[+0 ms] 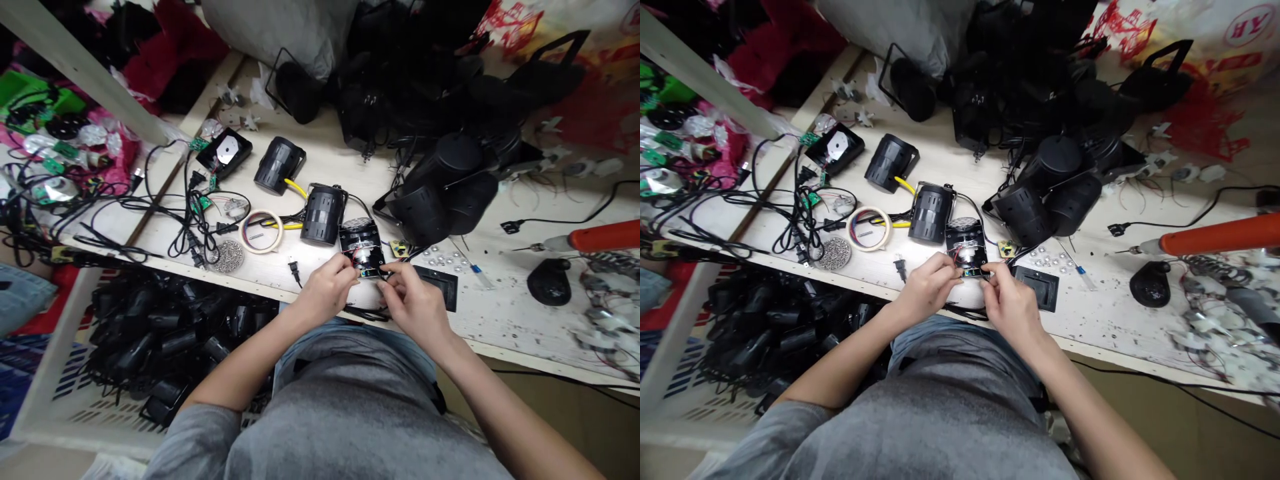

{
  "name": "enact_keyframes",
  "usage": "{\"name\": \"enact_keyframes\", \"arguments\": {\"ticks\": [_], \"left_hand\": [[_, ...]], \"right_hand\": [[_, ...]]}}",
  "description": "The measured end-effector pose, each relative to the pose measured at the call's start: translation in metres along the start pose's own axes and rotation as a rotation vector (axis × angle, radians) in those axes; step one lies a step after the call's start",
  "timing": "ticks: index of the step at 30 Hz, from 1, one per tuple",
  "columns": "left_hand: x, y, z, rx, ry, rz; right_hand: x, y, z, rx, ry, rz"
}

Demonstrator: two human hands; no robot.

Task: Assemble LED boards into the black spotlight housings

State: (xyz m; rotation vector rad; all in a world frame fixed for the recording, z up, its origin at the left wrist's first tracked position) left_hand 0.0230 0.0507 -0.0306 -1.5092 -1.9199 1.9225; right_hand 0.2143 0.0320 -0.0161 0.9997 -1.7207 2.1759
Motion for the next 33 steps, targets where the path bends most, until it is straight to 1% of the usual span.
{"name": "enact_keyframes", "arguments": {"ticks": [3,5,7,11,14,16,19,20,23,24,25,26,28,30,31,33], "left_hand": [[0.001,0.0,0.0,0.006,-0.005,-0.004],[0.001,0.0,0.0,0.009,-0.002,0.0],[0.001,0.001,0.0,0.009,0.007,0.009],[0.001,0.0,-0.001,0.001,0.003,0.018],[0.005,-0.004,0.001,0.003,-0.001,0.023],[0.009,-0.009,0.004,0.012,0.02,0.027],[0.012,-0.016,0.011,0.007,0.044,-0.022],[0.013,-0.017,0.014,-0.007,0.04,-0.057],[0.012,-0.016,0.021,-0.057,0.006,-0.151],[0.011,-0.015,0.023,-0.07,-0.004,-0.169],[0.011,-0.013,0.024,-0.08,-0.01,-0.181],[0.01,-0.011,0.025,-0.088,-0.014,-0.19],[0.01,-0.008,0.025,-0.099,-0.019,-0.211],[0.01,-0.007,0.025,-0.099,-0.024,-0.236],[0.009,-0.007,0.024,-0.096,-0.024,-0.245],[0.008,-0.008,0.024,-0.085,-0.021,-0.25]], "right_hand": [[0.008,0.002,0.004,-0.09,-0.12,0.245],[0.011,0.004,0.004,-0.087,-0.14,0.397],[0.012,0.006,0.001,-0.055,-0.112,0.462],[0.013,0.01,-0.005,-0.042,-0.06,0.408],[0.016,0.012,-0.006,-0.067,-0.07,0.354],[0.02,0.011,-0.003,-0.065,-0.088,0.319],[0.024,0.001,-0.002,-0.036,-0.134,0.242],[0.025,-0.004,-0.005,-0.046,-0.153,0.213],[0.026,-0.019,-0.021,-0.124,-0.216,0.15],[0.027,-0.022,-0.03,-0.128,-0.242,0.14],[0.029,-0.024,-0.04,-0.103,-0.271,0.138],[0.031,-0.025,-0.05,-0.048,-0.299,0.144],[0.036,-0.023,-0.069,0.109,-0.332,0.195],[0.039,-0.02,-0.083,0.251,-0.327,0.275],[0.04,-0.019,-0.087,0.295,-0.321,0.305],[0.039,-0.02,-0.089,0.322,-0.337,0.316]]}}
Point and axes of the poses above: each hand's wrist, its own z-axis away from the middle knuckle, its own y-axis out of the palm, x = y × z, the point moved 2 cm from there along -z, towards the middle knuckle, and after that the axes turned 15 degrees about x, right-handed, at the moved point
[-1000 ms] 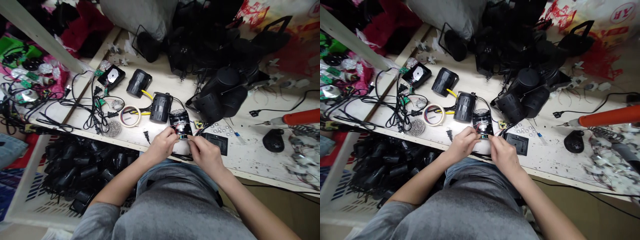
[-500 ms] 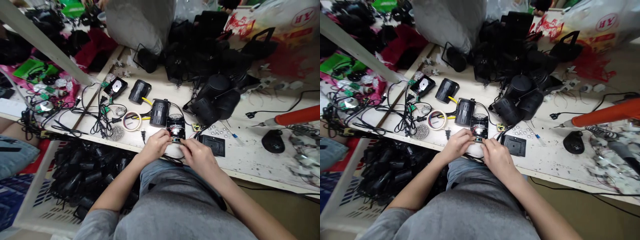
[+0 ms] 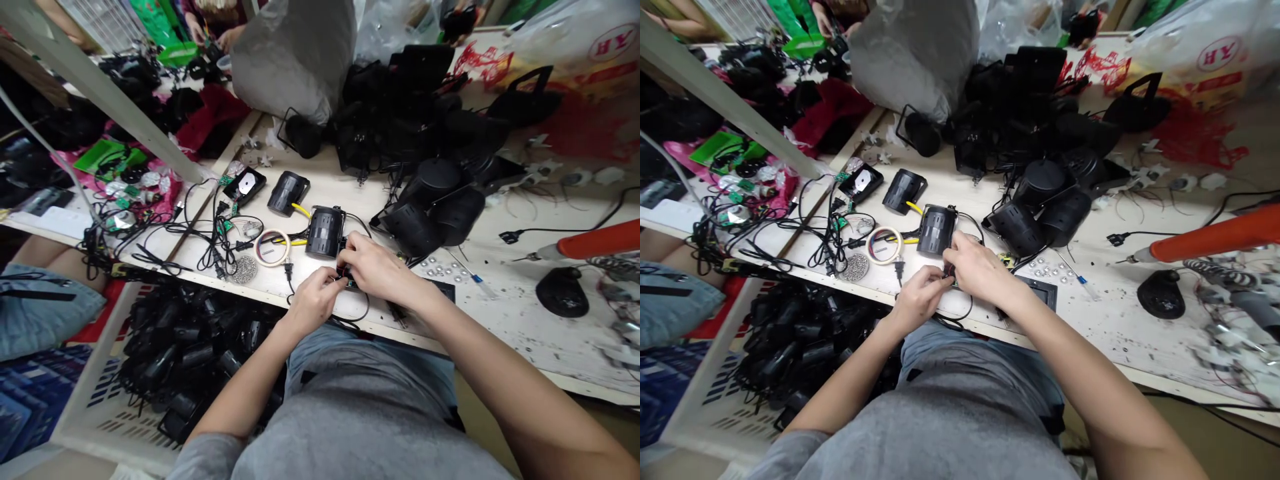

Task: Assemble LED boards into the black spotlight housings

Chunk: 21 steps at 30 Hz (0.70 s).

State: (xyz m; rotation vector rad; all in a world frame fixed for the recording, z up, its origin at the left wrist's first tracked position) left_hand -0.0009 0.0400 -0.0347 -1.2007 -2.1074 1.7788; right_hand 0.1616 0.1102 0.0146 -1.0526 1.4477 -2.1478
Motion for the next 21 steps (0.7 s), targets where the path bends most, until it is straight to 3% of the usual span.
{"name": "enact_keyframes", "arguments": {"ticks": [7,21], "left_hand": [[-0.003,-0.005,-0.003,0.015,0.011,-0.013],[-0.005,-0.006,-0.01,0.061,0.036,0.079]], "right_hand": [[-0.013,0.001,0.028,-0.109,-0.228,-0.208],[-0.014,0.015,0.026,-0.305,-0.223,-0.163]]}}
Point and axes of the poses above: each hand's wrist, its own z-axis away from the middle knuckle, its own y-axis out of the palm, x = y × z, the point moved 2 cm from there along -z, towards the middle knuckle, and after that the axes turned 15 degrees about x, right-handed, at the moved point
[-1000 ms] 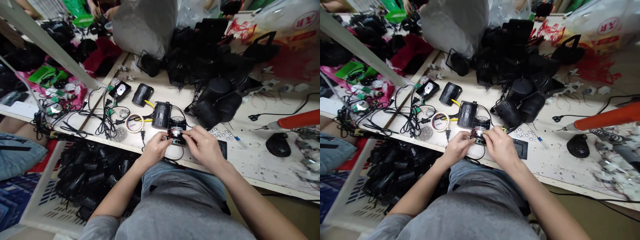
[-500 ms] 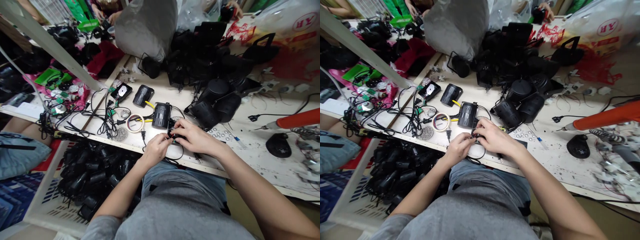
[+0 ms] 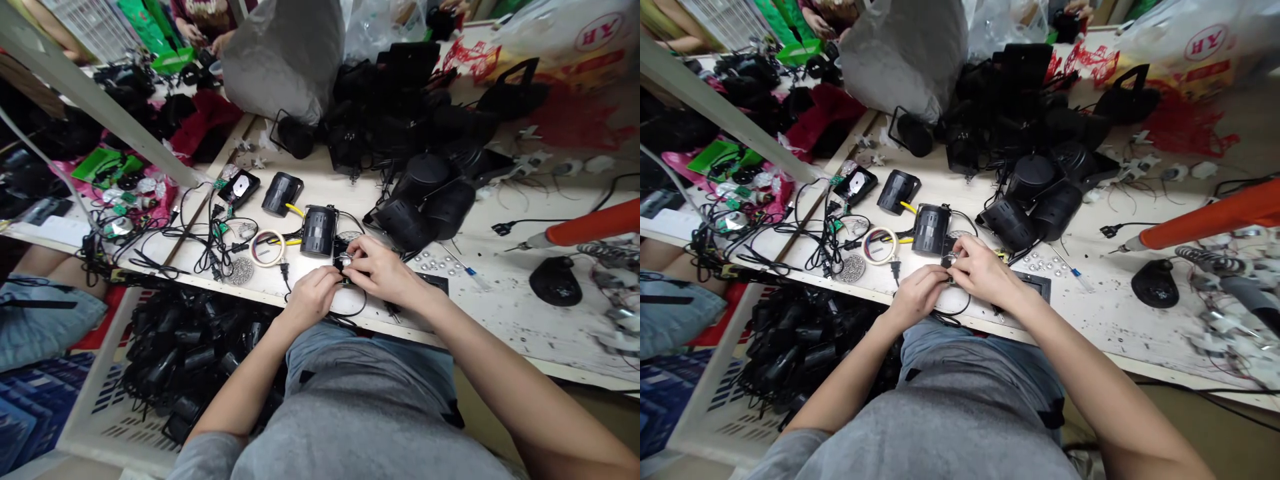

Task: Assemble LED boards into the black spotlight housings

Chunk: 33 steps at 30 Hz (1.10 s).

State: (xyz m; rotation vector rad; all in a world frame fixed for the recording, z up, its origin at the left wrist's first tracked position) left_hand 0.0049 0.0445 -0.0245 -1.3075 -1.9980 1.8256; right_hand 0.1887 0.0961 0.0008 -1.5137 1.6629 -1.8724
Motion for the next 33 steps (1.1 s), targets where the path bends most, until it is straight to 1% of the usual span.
{"name": "enact_keyframes", "arguments": {"ticks": [3,10,15,20,22,25,29,31,33], "left_hand": [[0.0,0.0,0.0,0.01,-0.01,0.022],[0.0,-0.003,-0.002,0.116,-0.057,0.019],[0.001,-0.001,-0.006,0.183,-0.078,0.001],[0.002,-0.001,-0.008,0.217,-0.069,-0.075],[0.002,-0.002,-0.009,0.234,-0.07,-0.106],[0.001,-0.005,-0.01,0.266,-0.081,-0.123],[0.002,-0.004,-0.011,0.256,-0.085,-0.089],[0.003,-0.001,-0.01,0.229,-0.069,-0.05],[0.004,0.002,-0.01,0.194,-0.056,0.005]], "right_hand": [[0.0,0.004,-0.001,-0.019,0.023,0.003],[0.005,0.01,-0.001,0.007,0.067,0.042],[0.004,0.008,0.005,-0.002,0.049,-0.016],[0.006,0.007,0.007,-0.02,-0.003,0.058],[0.007,0.008,0.008,-0.003,-0.028,0.1],[0.009,0.011,0.01,0.032,-0.019,0.157],[0.008,0.014,0.013,0.05,0.08,0.196],[0.008,0.014,0.012,0.067,0.135,0.228],[0.009,0.013,0.01,0.094,0.155,0.244]]}}
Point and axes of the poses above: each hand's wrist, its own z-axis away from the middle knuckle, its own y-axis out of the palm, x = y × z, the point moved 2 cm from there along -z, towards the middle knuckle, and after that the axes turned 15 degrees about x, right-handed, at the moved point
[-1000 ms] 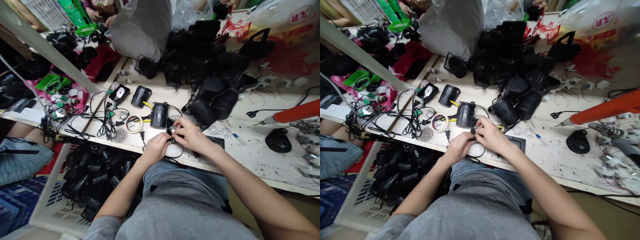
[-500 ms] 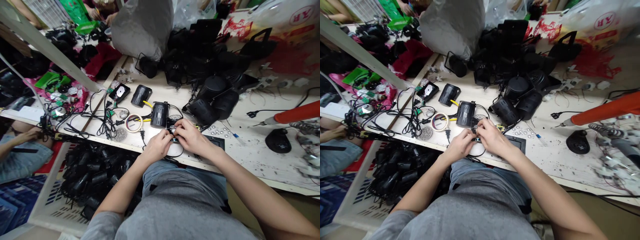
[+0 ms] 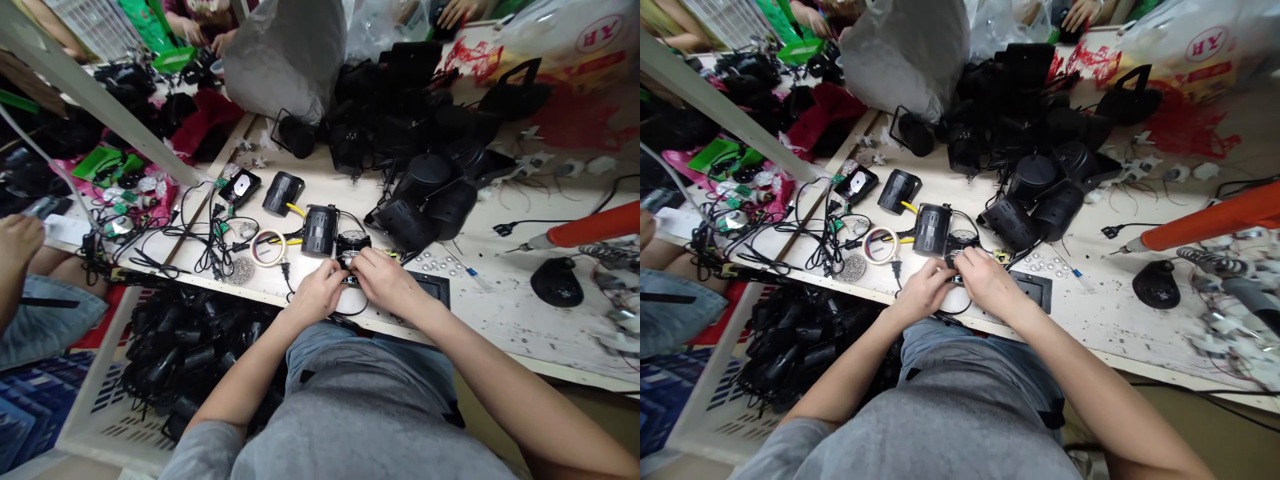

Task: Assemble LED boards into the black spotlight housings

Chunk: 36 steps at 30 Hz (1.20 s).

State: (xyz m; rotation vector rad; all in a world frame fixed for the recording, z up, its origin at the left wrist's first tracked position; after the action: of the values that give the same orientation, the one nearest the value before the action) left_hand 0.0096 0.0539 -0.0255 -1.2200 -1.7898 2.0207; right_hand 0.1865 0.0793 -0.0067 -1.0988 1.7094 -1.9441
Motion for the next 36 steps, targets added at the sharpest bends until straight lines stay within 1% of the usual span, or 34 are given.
{"name": "enact_keyframes", "arguments": {"ticks": [2,4,7,9,11,13,15,16,18,20,24,26,28,30,32,34,36], "left_hand": [[0.001,0.002,0.0,-0.028,0.006,0.039],[0.001,0.002,0.0,-0.028,0.004,0.045],[0.002,0.001,0.0,0.019,-0.003,0.013],[0.003,0.001,-0.001,0.045,-0.008,-0.01],[0.004,0.001,-0.001,0.052,-0.005,-0.022],[0.004,0.001,-0.001,0.045,0.006,-0.022],[0.003,0.001,-0.001,0.028,0.015,-0.011],[0.003,0.001,0.0,0.016,0.019,-0.003],[0.003,0.0,0.0,-0.009,0.022,0.019],[0.003,0.001,0.001,-0.036,0.025,0.043],[0.003,0.003,0.003,-0.106,0.03,0.075],[0.002,0.004,0.003,-0.139,0.038,0.086],[0.001,0.004,0.003,-0.17,0.042,0.102],[0.001,0.003,0.004,-0.192,0.037,0.118],[0.001,0.004,0.004,-0.203,0.024,0.129],[0.002,0.006,0.004,-0.208,0.009,0.133],[0.003,0.007,0.005,-0.208,-0.004,0.131]], "right_hand": [[0.001,-0.002,-0.003,0.034,-0.007,0.005],[0.002,-0.005,-0.005,0.069,-0.019,0.004],[0.001,-0.009,-0.005,0.107,-0.047,-0.013],[-0.002,-0.013,-0.004,0.121,-0.08,-0.079],[-0.008,-0.022,-0.003,0.08,-0.103,-0.186],[-0.015,-0.033,-0.005,-0.024,-0.077,-0.259],[-0.022,-0.044,-0.013,-0.148,-0.009,-0.255],[-0.025,-0.047,-0.02,-0.191,0.025,-0.244],[-0.028,-0.051,-0.037,-0.22,0.067,-0.237],[-0.028,-0.049,-0.059,-0.169,0.071,-0.24],[-0.019,-0.037,-0.097,0.066,0.079,-0.197],[-0.016,-0.031,-0.109,0.18,0.122,-0.181],[-0.015,-0.028,-0.115,0.234,0.145,-0.178],[-0.016,-0.027,-0.117,0.231,0.137,-0.182],[-0.017,-0.028,-0.115,0.198,0.118,-0.19],[-0.018,-0.033,-0.106,0.124,0.105,-0.194],[-0.018,-0.04,-0.09,0.021,0.082,-0.203]]}}
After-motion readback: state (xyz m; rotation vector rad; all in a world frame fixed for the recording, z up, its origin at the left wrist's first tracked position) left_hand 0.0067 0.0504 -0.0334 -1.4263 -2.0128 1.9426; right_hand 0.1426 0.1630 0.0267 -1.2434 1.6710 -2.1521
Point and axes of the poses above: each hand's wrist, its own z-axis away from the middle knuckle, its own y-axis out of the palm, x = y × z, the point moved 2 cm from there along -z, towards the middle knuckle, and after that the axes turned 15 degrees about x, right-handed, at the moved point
